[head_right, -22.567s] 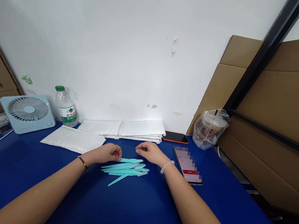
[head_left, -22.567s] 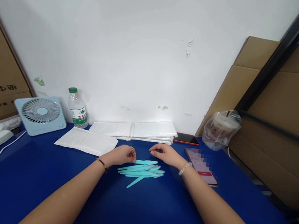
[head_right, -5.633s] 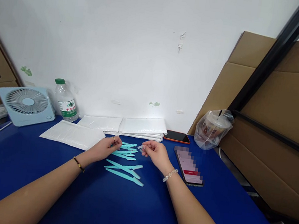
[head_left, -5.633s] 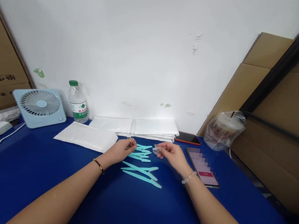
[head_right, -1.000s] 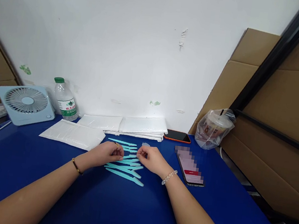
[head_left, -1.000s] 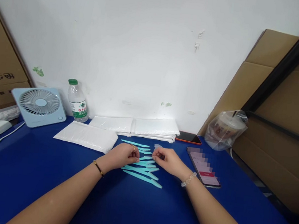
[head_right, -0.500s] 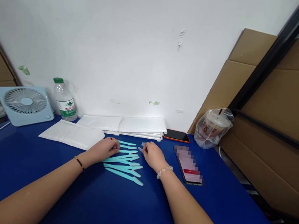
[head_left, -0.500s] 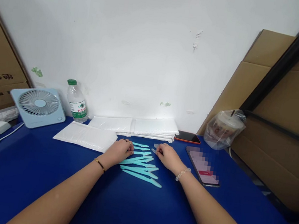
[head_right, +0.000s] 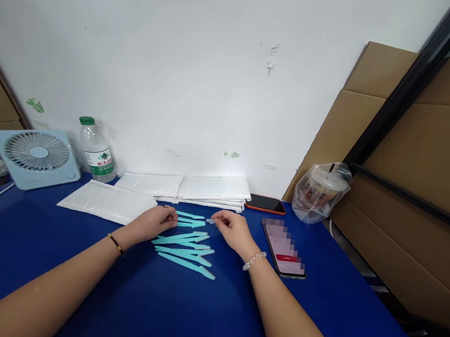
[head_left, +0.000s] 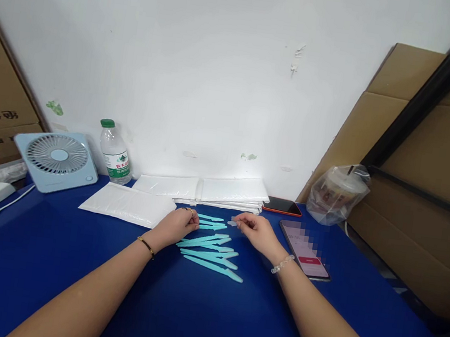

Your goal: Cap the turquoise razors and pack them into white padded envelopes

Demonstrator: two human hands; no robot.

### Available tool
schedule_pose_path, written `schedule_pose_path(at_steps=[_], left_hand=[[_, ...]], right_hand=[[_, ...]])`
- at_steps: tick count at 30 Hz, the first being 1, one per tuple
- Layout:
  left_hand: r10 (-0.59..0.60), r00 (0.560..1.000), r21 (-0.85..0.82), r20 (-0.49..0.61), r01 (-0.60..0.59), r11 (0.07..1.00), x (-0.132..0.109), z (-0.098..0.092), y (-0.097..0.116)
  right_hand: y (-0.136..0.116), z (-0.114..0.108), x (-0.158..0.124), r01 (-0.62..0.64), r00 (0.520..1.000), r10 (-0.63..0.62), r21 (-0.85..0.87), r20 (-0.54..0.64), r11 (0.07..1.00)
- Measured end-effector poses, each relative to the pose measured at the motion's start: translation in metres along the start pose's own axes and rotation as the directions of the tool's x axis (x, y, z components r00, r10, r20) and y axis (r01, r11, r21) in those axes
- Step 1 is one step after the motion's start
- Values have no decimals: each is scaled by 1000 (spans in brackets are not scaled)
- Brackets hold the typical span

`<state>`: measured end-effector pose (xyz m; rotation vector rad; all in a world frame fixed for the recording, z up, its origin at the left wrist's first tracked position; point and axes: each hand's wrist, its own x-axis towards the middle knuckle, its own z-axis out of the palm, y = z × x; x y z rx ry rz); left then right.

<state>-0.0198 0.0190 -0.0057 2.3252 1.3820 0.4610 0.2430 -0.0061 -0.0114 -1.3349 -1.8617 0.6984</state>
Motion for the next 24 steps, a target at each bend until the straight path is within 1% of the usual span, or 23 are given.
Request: schedule_pose_path(at_steps=[4, 7, 12, 15, 19, 22, 24], left_hand=[[3, 1000, -29, 5, -3, 1000, 0, 0, -1], [9, 1000, -39, 0, -9, 999, -1, -1, -1], [12, 1000, -49, 0, -12, 999, -1, 0, -1], [11, 1000, -79, 11, -10, 997, 0, 2, 0], [11, 998, -149, 58, -2, 989, -2, 0, 2], [20, 987, -203, 159, 13, 979, -6, -4, 7], [24, 978, -234, 206, 25, 972, -7, -7, 10]], right_hand=[[1, -1, 1, -107, 994, 104, 160, 25, 981], [0, -1, 2, -157, 988, 150, 262, 45, 952], [-2, 2, 2, -155, 988, 149, 345, 44, 926], [-3, 8, 1, -159, 987, 141, 394, 75, 905], [-5, 11, -2, -164, 982, 102, 454, 158, 876], [-7, 7, -5, -241, 944, 107, 431, 312, 870], [-9, 4, -6, -281, 918, 118, 413, 378, 866]])
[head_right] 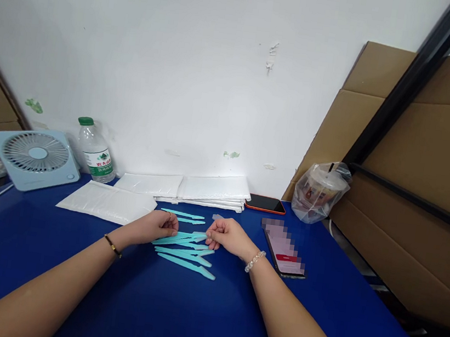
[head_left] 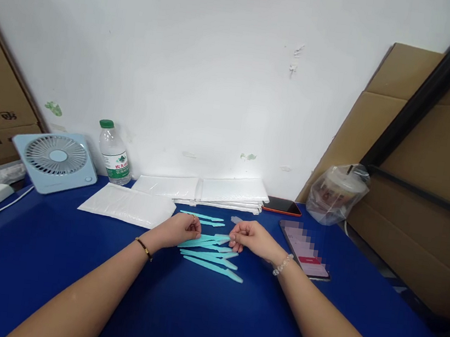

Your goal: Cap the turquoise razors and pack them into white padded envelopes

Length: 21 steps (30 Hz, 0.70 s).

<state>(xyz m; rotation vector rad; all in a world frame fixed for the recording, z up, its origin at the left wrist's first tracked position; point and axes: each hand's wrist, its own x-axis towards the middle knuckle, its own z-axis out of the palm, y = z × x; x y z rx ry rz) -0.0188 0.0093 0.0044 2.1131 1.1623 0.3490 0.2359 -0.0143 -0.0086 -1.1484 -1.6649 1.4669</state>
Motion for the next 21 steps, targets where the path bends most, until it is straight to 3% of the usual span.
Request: schedule_pose_path(at_steps=[6, 8, 10, 13, 15, 17, 21], left_hand=[[11, 1000, -86, -15, -12, 996, 2, 2, 0], [4, 1000, -72, -9, -5, 997, 3, 3, -2], [9, 1000, -49, 13, -9, 999, 3, 4, -2], [43, 995, 95, -92, -34, 995, 3, 3, -1], [106, 970, 235, -218, -54, 971, 4, 4, -1], [165, 947, 344, -276, -63, 937, 6, 5, -2], [165, 956, 446, -242, -42, 894, 12, 7, -8]], right_hand=[[-1, 6, 0, 50, 997, -47, 56, -68, 997], [0, 6, 0, 52, 997, -53, -22, -52, 998], [1, 0, 1, 79, 990, -103, -220, -100, 972], [5, -15, 4, 89, 916, -299, -593, -267, 801], [9, -24, 8, 62, 874, -389, -726, -292, 685], [13, -28, 12, 55, 876, -404, -778, -263, 626], [17, -21, 19, 25, 909, -364, -846, -202, 532]])
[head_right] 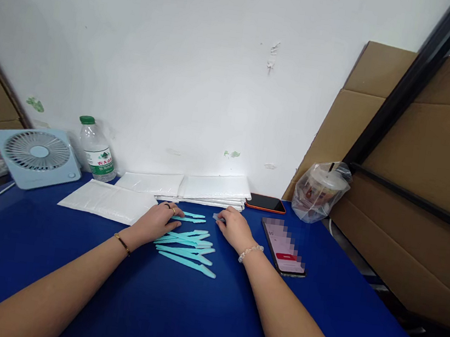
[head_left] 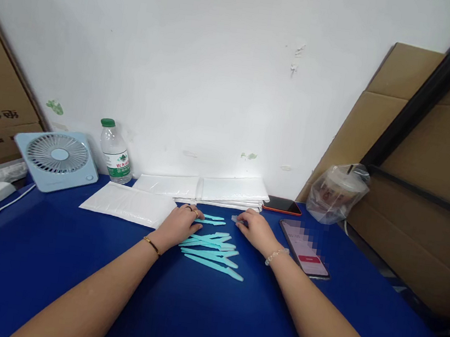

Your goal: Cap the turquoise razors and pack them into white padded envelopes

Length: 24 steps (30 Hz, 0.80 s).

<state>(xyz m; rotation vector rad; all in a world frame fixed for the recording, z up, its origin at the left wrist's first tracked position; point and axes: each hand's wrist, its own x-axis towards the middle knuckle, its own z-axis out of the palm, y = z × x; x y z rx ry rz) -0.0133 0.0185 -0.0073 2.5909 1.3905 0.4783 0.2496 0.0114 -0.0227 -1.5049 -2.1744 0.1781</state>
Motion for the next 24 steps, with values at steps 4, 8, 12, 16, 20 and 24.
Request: schedule_pose_path(at_steps=[4, 8, 12, 16, 20, 24], left_hand=[[-12, 999, 33, 45, 10, 999, 1, 2, 0], [6, 999, 34, 38, -8, 999, -1, 1, 1], [-22, 998, -36, 58, 25, 999, -2, 2, 0], [-48, 995, -101, 83, 57, 993, -2, 1, 0], [-60, 993, -161, 104, 77, 984, -1, 1, 0], [-73, 992, -188, 104, 92, 978, 0, 4, -1]], right_hand=[[-13, 4, -2, 32, 999, -26, -195, 32, 980], [-20, 1, -5, 27, 1000, -26, -159, 7, 987], [-16, -5, -7, -50, 999, 48, 207, 12, 977], [-12, -6, -8, -153, 987, 108, 474, 121, 867], [-11, -3, -7, -155, 986, 92, 588, 136, 794], [-16, 0, -6, -139, 989, 85, 607, 118, 782]])
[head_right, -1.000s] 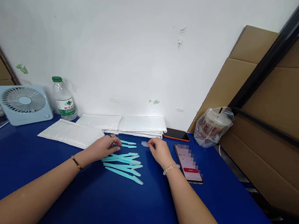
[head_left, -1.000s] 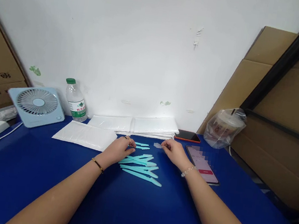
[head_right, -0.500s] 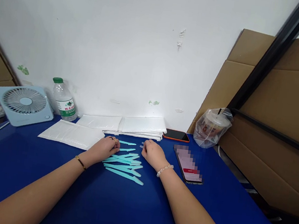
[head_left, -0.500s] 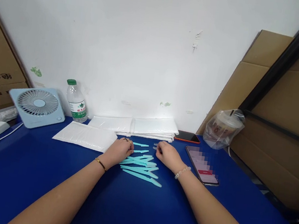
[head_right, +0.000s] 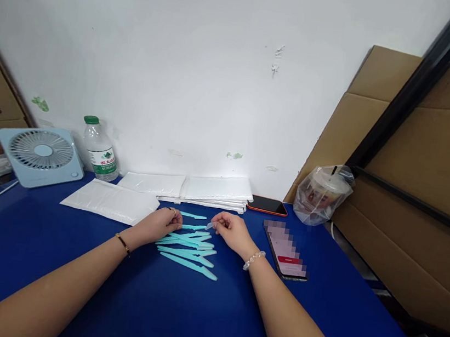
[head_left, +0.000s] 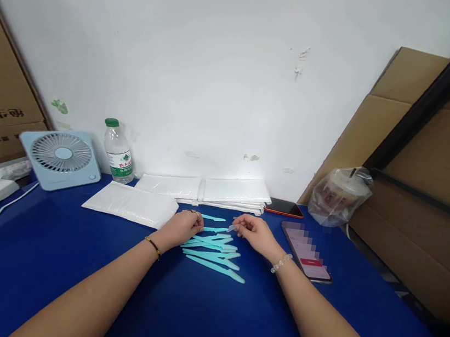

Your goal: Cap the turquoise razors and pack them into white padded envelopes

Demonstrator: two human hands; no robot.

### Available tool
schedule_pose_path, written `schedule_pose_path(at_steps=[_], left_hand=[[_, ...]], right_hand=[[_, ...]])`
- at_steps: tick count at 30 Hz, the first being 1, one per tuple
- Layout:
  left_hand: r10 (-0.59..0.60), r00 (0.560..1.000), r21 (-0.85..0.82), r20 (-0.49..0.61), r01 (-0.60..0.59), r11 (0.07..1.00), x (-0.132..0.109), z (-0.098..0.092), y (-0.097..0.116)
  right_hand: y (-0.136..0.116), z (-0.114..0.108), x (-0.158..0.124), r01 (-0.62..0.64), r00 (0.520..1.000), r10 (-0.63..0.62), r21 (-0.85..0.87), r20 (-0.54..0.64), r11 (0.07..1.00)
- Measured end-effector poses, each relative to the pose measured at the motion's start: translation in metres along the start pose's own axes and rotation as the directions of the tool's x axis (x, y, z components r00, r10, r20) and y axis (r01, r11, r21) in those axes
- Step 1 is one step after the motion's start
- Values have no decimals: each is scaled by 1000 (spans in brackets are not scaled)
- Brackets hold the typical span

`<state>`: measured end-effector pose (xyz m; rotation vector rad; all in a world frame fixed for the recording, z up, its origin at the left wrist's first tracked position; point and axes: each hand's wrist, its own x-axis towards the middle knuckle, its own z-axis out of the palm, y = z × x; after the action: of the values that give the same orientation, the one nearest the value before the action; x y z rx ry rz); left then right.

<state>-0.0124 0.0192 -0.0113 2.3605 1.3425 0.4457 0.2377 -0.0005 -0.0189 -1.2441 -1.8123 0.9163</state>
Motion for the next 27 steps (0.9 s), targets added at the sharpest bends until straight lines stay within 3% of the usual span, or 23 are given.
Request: schedule_pose_path(at_steps=[5, 7, 9, 13, 16, 23, 25, 27], left_hand=[[-19, 999, -166, 42, 26, 986, -2, 4, 0], [-9, 996, -209, 85, 27, 977, -3, 3, 2], [4, 997, -206, 83, 13, 979, -3, 1, 2], [52, 990, -28, -133, -56, 998, 1, -2, -2], [92, 975, 131, -202, -66, 989, 6, 0, -8], [48, 988, 199, -144, -19, 980, 8, 4, -8], [38, 989, 177, -145, -12, 984, 8, 4, -7], [24, 990, 140, -141, -4, 990, 7, 3, -7]], right_hand=[[-5, 10, -3, -51, 996, 39, 156, 74, 986], [-3, 10, -3, -50, 992, 33, 147, 120, 988], [1, 5, -2, 6, 996, -8, 24, 83, 1000], [15, -10, 7, 97, 973, -174, -414, -152, 905], [21, -13, 13, 101, 969, -215, -598, -122, 795], [11, 3, 10, 118, 977, -215, -813, -9, 570], [6, 3, 8, 113, 975, -222, -800, -26, 589], [3, 2, 7, 102, 976, -210, -724, -61, 683]])
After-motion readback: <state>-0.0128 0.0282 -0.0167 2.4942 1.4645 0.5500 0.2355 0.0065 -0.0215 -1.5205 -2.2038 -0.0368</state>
